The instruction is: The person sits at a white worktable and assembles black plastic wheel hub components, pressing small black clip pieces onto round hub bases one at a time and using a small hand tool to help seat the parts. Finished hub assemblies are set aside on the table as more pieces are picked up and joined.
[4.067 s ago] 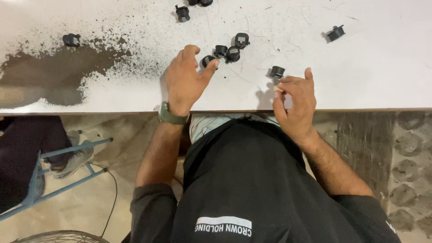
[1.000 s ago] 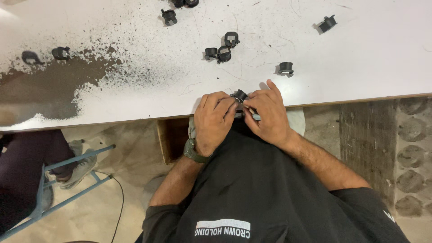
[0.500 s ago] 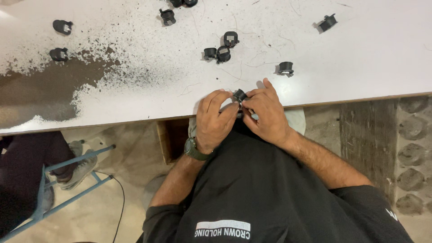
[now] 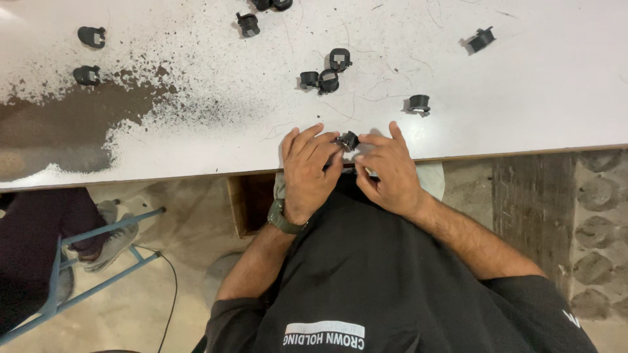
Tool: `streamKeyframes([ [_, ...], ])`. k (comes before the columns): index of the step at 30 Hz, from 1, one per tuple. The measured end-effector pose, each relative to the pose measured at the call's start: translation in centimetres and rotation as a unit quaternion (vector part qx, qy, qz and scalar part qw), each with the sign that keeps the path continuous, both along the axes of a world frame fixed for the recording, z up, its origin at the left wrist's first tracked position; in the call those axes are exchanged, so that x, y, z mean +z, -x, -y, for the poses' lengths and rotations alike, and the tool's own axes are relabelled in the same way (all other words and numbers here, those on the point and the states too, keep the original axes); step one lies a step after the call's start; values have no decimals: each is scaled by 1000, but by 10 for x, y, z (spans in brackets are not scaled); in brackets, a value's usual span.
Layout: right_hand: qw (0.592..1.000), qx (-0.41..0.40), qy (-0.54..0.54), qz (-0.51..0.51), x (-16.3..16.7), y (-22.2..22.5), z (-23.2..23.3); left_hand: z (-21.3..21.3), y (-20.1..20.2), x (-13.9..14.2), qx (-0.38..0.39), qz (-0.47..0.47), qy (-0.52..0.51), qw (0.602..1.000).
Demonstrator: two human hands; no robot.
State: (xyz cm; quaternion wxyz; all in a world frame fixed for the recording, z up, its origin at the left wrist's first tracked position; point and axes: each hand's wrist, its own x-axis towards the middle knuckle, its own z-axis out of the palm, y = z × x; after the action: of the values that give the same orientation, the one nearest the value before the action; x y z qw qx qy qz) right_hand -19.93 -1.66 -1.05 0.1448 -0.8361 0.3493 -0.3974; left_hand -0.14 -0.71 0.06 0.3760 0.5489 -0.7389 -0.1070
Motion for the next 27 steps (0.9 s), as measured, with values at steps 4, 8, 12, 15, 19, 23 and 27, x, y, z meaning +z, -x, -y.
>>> streamKeyframes([
  [4, 999, 24, -22, 18, -3, -1, -2, -4, -1, 0, -3, -24, -21, 999],
  [8, 1000, 0, -18, 5, -4, -2, 0, -4, -1, 1, 0, -45, 0, 999],
  [12, 999, -2, -52, -4, -4, -4, 2, -4, -3, -1, -15, -33, 35, 999],
  [15, 998, -14, -55, 9, -4, -6, 2, -3, -5, -3, -30, 5, 69, 997],
  [19, 999, -9, -53, 8, -4, -7, 4, -4, -4, -3, -40, 61, 102, 992],
  [23, 998, -4, -57, 7, -2, -6, 4, -4, 3, -2, -1, 51, 114, 992],
  [27, 998, -5, -58, 11, -3, -8, 4, -3, 1, -1, 11, -16, 17, 1000],
])
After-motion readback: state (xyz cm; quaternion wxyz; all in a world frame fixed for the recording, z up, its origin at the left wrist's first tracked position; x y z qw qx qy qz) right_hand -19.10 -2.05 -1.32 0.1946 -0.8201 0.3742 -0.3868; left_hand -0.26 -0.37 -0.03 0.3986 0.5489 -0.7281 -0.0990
